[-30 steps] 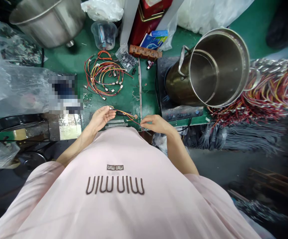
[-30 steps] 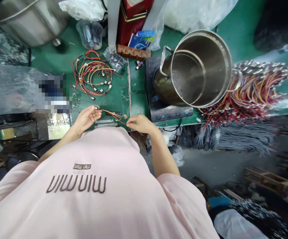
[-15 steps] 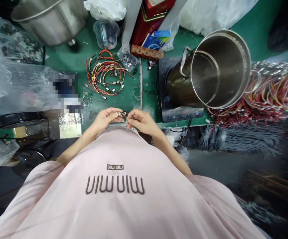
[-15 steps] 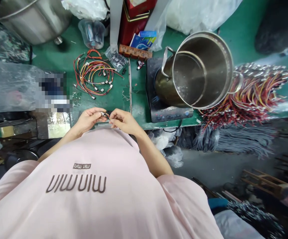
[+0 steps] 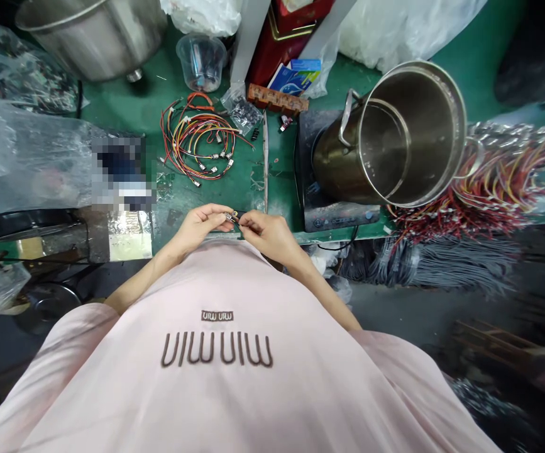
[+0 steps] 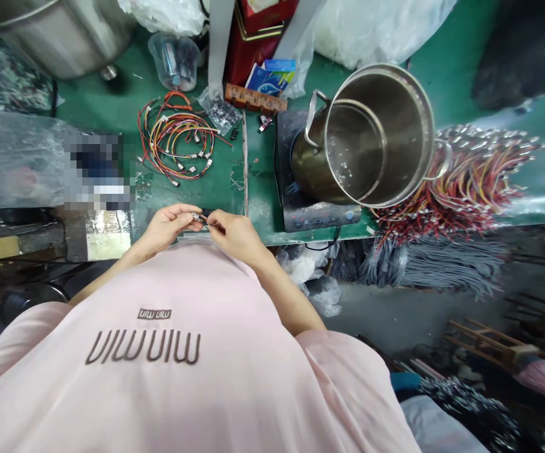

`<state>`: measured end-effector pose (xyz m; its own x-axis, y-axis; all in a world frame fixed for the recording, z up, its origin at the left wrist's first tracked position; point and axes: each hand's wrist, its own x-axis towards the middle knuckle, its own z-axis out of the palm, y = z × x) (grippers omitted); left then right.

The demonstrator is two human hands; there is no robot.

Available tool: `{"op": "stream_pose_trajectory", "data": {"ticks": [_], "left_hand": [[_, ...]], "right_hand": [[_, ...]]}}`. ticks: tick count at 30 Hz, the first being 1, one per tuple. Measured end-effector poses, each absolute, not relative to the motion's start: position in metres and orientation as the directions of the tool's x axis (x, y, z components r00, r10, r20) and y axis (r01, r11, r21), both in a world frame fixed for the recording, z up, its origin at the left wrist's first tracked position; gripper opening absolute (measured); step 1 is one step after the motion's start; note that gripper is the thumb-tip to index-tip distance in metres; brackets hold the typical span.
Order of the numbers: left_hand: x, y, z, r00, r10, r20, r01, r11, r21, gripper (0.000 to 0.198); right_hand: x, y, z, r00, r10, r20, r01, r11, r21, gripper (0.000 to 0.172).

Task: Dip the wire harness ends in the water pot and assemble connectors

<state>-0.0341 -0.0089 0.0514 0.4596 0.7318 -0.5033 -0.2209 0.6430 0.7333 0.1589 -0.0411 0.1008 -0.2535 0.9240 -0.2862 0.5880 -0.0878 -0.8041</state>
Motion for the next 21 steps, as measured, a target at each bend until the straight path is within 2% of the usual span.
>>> {"op": "stream_pose_trajectory", "data": {"ticks": [5,13,17,21], "left_hand": [[-0.032,-0.011,0.048,0.462,0.730,-0.504,-0.229,0.647,0.727,0.039],[-0.029,-0.014,0.051,0.452,0.722,-0.524,-0.142,0.638,0.757,0.043],[-0.028,-0.015,0.051,0.441,0.717,-0.539,-0.153,0.652,0.743,0.045],[-0.026,-0.014,0.049,0.432,0.710,-0.556,-0.220,0.681,0.699,0.045]], "right_hand": [[0.156,-0.043,0.096,-0.243,0.959,-0.149,0.693,0.064,-0.718,0.011],[0.147,-0.048,0.081,-0.203,0.979,0.025,0.698,0.162,-0.697,0.011],[0.146,-0.045,0.077,-0.184,0.983,-0.019,0.647,0.106,-0.755,0.011],[0.154,-0.040,0.079,-0.156,0.974,-0.167,0.460,-0.078,-0.884,0.007]]}}
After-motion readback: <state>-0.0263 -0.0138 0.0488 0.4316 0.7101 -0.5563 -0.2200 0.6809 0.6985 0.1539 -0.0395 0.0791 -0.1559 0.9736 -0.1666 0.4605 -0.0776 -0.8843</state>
